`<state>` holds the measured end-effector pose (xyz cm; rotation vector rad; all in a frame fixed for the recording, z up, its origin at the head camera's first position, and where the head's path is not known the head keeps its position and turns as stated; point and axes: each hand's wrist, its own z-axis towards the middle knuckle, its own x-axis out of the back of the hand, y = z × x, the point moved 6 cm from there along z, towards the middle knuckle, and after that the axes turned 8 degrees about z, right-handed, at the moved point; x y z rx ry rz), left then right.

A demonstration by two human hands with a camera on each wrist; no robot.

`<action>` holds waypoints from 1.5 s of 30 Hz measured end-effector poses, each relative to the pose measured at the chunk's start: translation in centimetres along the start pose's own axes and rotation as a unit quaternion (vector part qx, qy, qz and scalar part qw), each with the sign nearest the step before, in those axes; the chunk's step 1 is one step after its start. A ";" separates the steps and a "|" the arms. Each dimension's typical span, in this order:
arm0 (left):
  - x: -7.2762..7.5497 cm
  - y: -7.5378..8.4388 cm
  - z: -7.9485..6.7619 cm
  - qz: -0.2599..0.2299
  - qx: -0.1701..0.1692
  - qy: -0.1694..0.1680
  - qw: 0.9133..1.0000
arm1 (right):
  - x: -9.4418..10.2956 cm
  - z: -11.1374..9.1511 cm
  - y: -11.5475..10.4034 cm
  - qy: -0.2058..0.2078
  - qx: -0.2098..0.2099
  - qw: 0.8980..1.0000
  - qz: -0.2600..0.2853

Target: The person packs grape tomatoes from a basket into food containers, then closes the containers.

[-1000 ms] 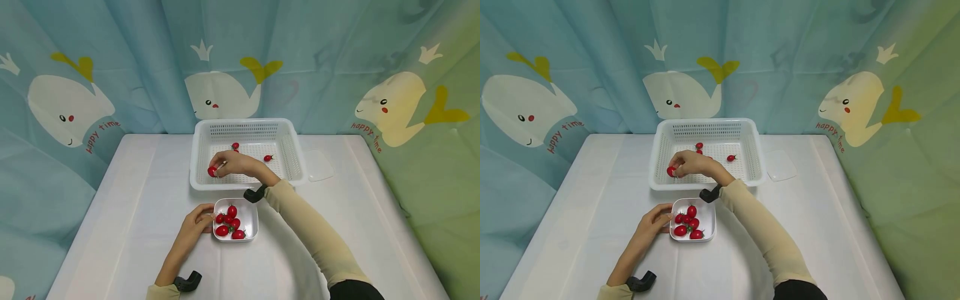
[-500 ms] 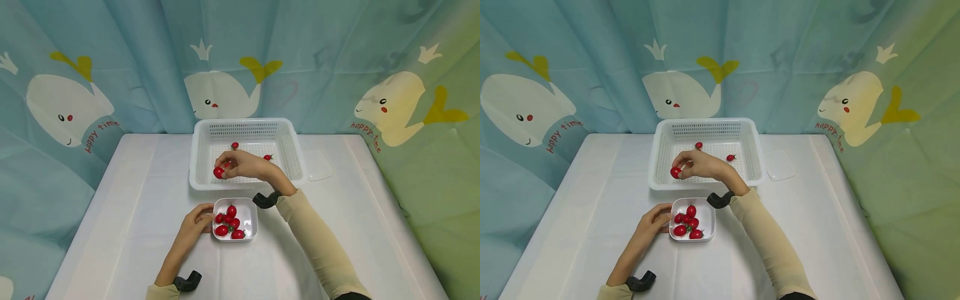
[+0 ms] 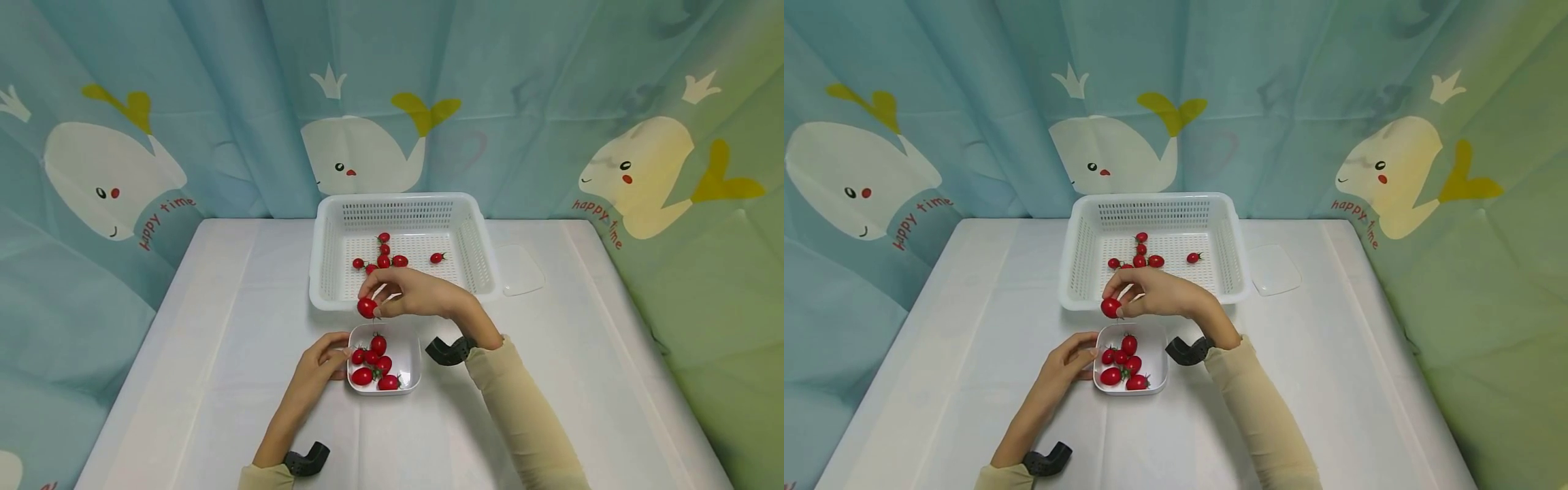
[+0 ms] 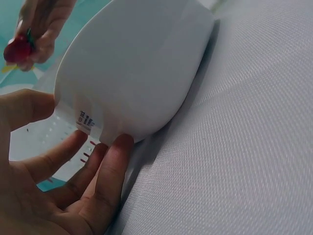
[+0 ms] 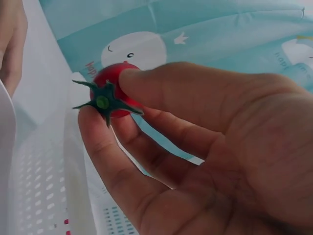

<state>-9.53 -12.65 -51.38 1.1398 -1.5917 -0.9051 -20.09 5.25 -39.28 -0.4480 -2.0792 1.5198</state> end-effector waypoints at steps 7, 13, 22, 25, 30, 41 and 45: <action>0.0 0.0 0.1 0.001 0.001 0.003 1.000 | -0.9 -1.5 0.6 -0.037 -0.009 0.999 -0.011; 0.0 -0.2 0.2 -0.002 0.006 0.005 1.000 | -1.5 -2.1 1.9 -0.075 -0.007 0.997 -0.017; 0.0 -0.1 0.0 -0.003 0.000 0.002 1.000 | -2.1 -2.5 3.7 -0.108 -0.015 0.993 -0.044; 0.0 -0.1 0.1 -0.003 -0.003 -0.003 1.000 | -2.2 -2.5 4.1 -0.123 -0.012 0.991 -0.044; 0.1 0.0 0.1 0.001 -0.006 -0.010 1.000 | -2.6 -2.1 5.0 -0.148 -0.014 0.987 -0.060; 0.1 0.3 0.0 -0.005 -0.007 -0.004 1.000 | -4.2 -1.2 4.8 -0.226 -0.019 0.965 -0.129; 0.1 0.1 0.0 -0.016 0.003 -0.009 1.000 | -4.9 -1.1 5.1 -0.241 -0.040 0.960 -0.138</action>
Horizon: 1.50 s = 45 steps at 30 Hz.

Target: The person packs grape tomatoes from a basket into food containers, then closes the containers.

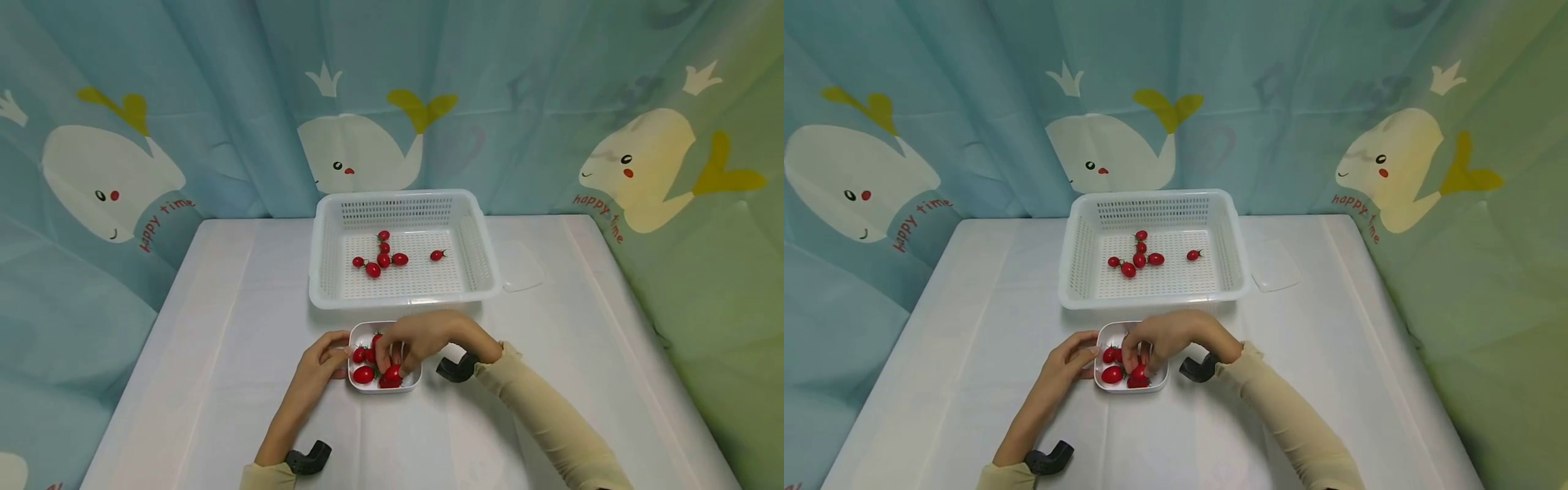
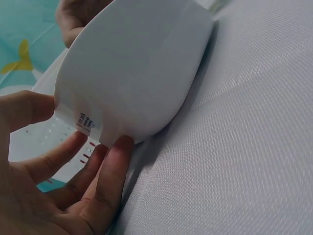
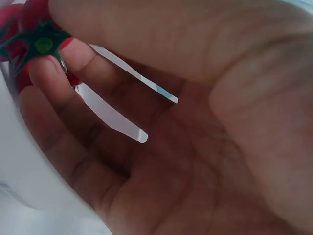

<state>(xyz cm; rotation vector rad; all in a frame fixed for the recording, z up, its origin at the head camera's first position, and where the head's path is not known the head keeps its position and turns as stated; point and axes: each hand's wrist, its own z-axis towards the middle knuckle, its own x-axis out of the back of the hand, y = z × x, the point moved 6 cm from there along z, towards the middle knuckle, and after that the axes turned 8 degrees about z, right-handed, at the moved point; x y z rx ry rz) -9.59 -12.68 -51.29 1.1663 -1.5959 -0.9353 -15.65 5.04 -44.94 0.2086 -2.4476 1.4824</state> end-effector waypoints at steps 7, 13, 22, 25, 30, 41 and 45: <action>0.0 0.0 0.1 -0.006 0.006 0.001 1.000 | -0.7 0.6 0.1 -0.016 -0.006 0.999 -0.039; -0.1 0.0 0.0 -0.002 0.005 0.004 1.000 | -0.6 0.5 0.1 -0.018 -0.007 0.999 -0.035; -0.1 -0.1 0.1 0.000 0.007 0.006 1.000 | -0.2 -0.2 -0.3 -0.001 -0.006 1.000 -0.013; -0.1 -0.1 0.2 -0.003 0.007 0.005 1.000 | -0.1 -0.6 -0.6 0.006 0.001 1.000 -0.014; -0.2 -0.1 0.1 -0.007 0.004 0.002 1.000 | 0.1 -1.2 -1.2 0.015 0.019 1.000 -0.011; -0.1 0.1 0.0 0.004 -0.005 0.006 1.000 | 1.4 -3.1 -2.6 0.044 0.044 0.998 -0.021; -0.1 0.1 0.0 0.008 -0.003 0.010 1.000 | 2.2 -3.8 -2.9 0.062 0.052 0.997 -0.017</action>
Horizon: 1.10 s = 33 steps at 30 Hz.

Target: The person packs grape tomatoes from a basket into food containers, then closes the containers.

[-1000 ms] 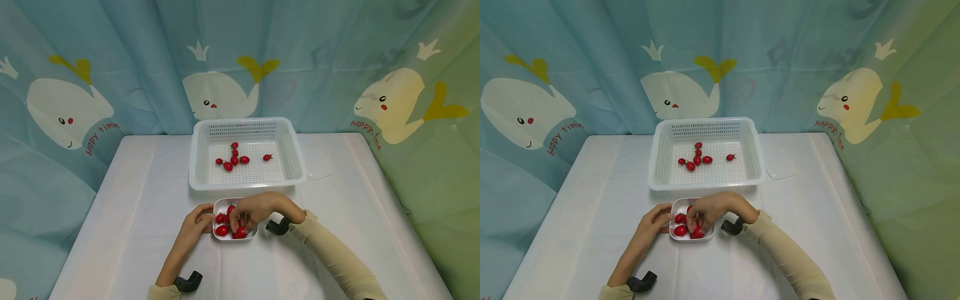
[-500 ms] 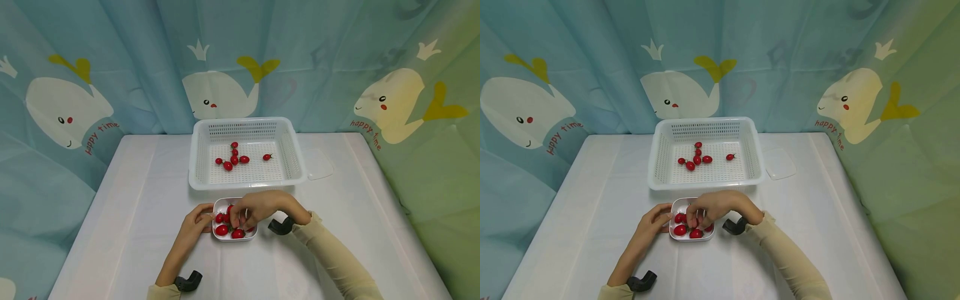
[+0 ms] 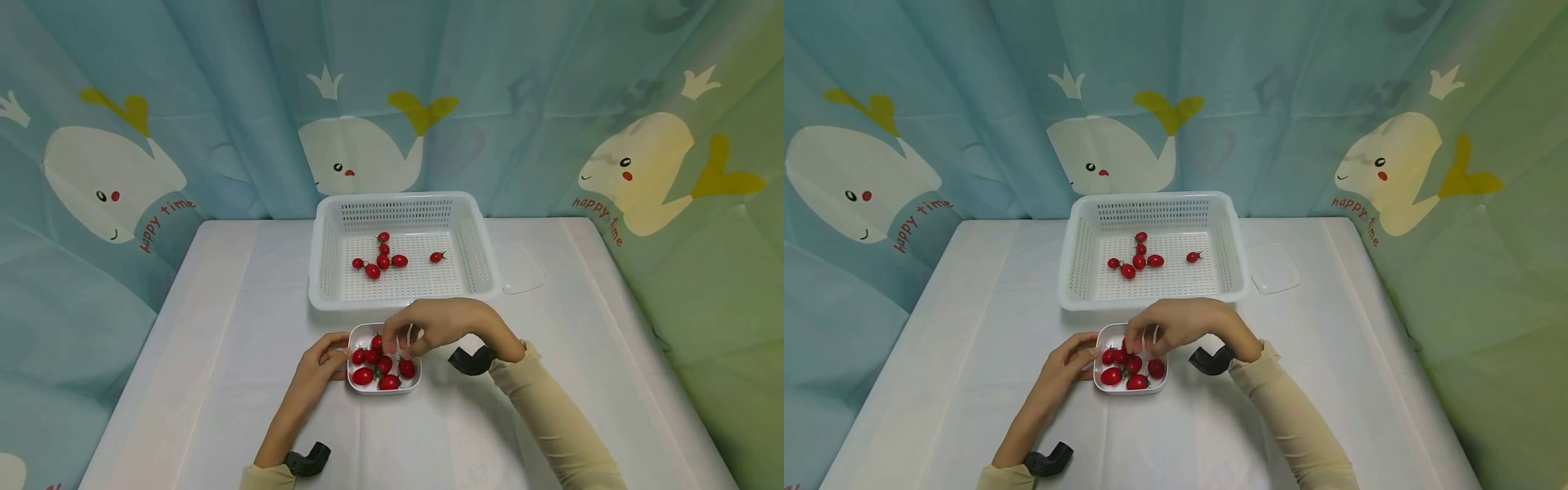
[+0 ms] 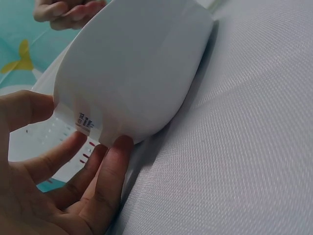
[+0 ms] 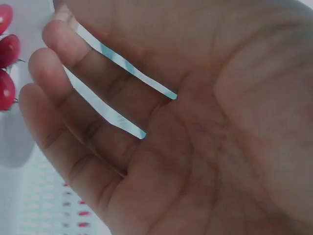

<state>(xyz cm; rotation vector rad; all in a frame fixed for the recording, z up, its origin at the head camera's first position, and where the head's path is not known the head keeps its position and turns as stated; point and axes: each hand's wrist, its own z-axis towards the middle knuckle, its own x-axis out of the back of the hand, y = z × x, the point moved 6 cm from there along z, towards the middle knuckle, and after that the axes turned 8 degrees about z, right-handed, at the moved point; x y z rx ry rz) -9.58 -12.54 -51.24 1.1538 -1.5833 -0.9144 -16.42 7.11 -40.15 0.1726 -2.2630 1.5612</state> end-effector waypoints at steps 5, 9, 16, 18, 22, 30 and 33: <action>0.0 0.0 -0.1 -0.001 0.001 -0.001 1.000 | 1.7 -0.5 -0.3 0.039 0.008 0.999 0.007; 0.0 0.1 -0.1 0.002 -0.004 -0.001 1.000 | 3.5 -0.6 -0.3 0.079 0.008 0.997 0.004; 0.1 0.0 -0.1 0.006 -0.006 -0.003 1.000 | 6.6 -0.2 -0.2 0.143 0.009 0.989 0.028; 0.1 0.0 -0.1 0.006 -0.006 -0.003 1.000 | 7.4 0.0 0.0 0.158 0.007 0.987 0.029; 0.1 0.0 -0.1 0.007 -0.006 -0.003 1.000 | 9.1 0.6 0.4 0.189 -0.002 0.981 0.028; 0.1 0.0 0.0 0.009 -0.008 -0.006 1.000 | 11.5 1.9 2.2 0.231 -0.045 0.970 0.059; 0.1 0.0 0.0 0.010 -0.008 -0.004 1.000 | 12.1 2.3 2.8 0.250 -0.070 0.964 0.061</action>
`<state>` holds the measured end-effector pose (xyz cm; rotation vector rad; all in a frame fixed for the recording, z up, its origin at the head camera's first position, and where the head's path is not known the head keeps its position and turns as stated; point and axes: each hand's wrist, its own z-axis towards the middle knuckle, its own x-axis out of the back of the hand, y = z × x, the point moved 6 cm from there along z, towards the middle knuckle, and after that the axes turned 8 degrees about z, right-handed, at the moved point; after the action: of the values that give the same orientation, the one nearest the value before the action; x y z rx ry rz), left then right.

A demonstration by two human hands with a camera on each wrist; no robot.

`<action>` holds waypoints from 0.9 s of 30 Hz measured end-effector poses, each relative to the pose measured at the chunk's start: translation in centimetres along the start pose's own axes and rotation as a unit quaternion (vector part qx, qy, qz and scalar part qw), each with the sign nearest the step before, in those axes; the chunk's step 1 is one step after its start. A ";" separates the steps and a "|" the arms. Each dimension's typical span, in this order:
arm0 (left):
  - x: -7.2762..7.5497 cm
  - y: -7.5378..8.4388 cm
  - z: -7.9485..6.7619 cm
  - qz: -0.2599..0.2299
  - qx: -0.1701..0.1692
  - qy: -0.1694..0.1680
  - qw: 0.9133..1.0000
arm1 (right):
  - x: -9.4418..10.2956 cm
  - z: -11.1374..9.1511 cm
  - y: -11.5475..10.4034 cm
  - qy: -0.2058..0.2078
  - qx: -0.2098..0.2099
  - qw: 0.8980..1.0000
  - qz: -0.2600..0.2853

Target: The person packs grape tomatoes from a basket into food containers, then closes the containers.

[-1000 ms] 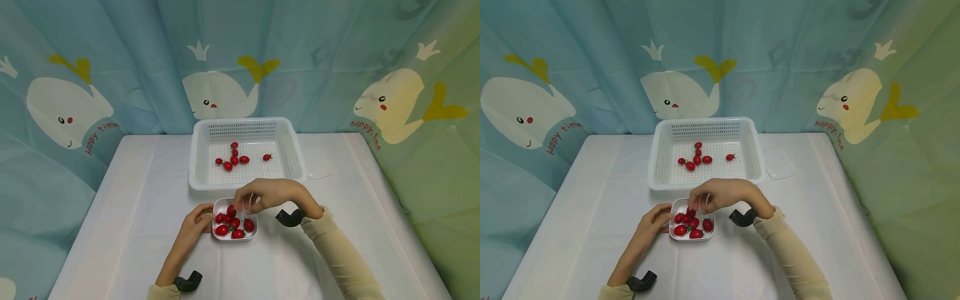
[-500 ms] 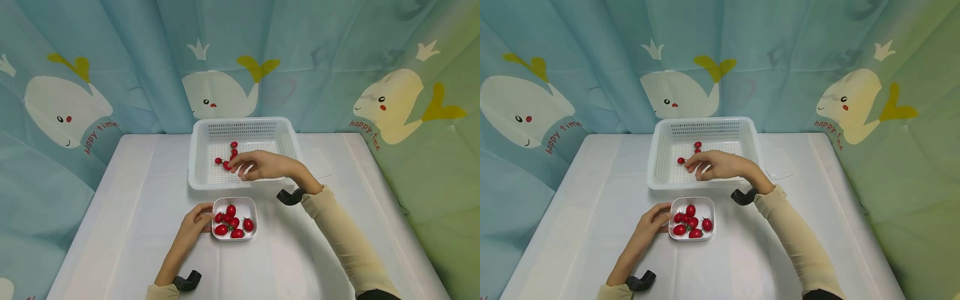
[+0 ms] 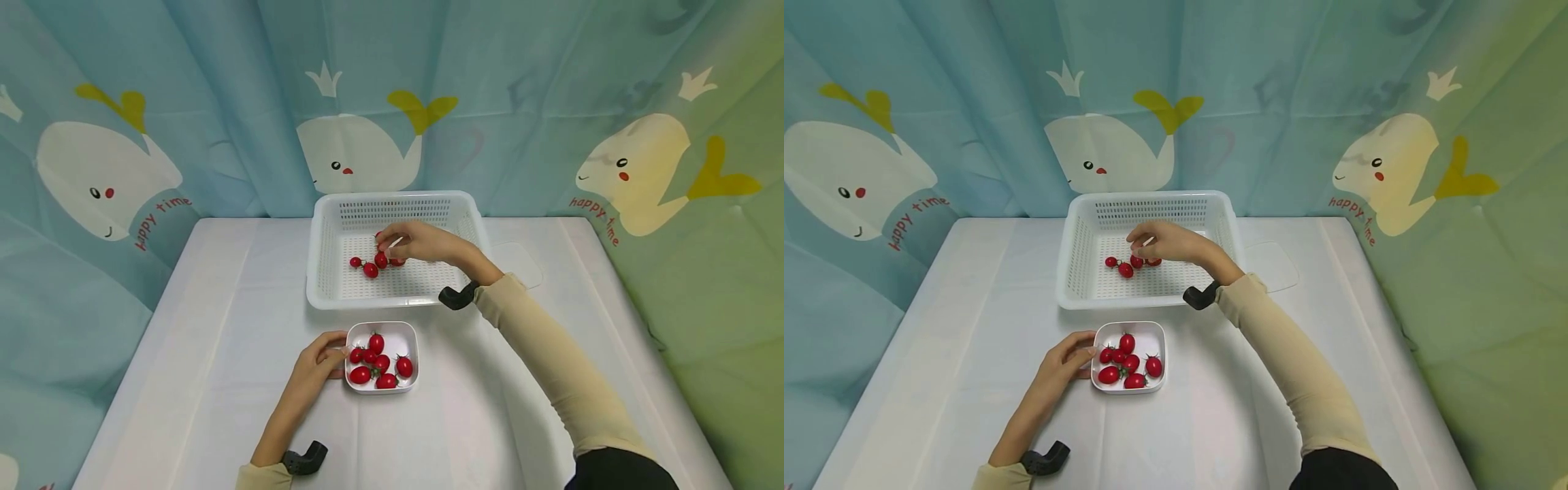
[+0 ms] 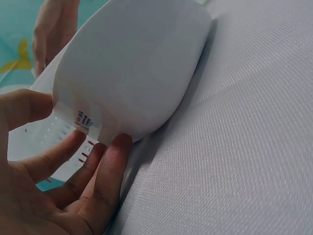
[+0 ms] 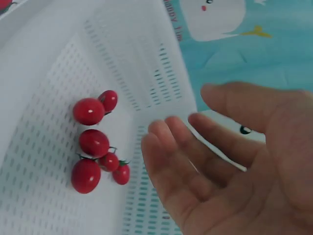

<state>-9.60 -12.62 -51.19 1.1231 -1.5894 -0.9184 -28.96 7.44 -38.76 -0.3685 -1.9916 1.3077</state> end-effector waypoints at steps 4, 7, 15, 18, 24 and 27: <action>0.0 0.0 0.0 0.004 0.001 0.003 1.000 | 0.3 1.0 0.6 0.030 -0.036 0.999 0.000; 0.1 0.1 0.0 0.007 0.002 0.004 1.000 | 0.4 1.9 1.4 0.040 -0.068 0.997 0.021; 0.1 0.0 0.0 0.003 0.003 0.003 1.000 | 0.4 4.1 3.1 0.045 -0.121 0.992 -0.009; 0.0 0.0 -0.1 0.000 0.002 0.001 1.000 | 0.1 4.7 3.5 0.043 -0.139 0.989 -0.013; 0.0 0.0 -0.2 -0.003 0.003 0.002 1.000 | -0.6 5.3 3.7 0.034 -0.164 0.985 -0.025; 0.0 0.0 -0.2 -0.002 0.004 0.004 1.000 | -0.8 5.7 3.8 0.033 -0.167 0.984 -0.054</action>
<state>-9.45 -12.60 -51.11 1.1347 -1.5863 -0.9110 -32.88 4.79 -43.75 -0.4471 -2.1439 0.8828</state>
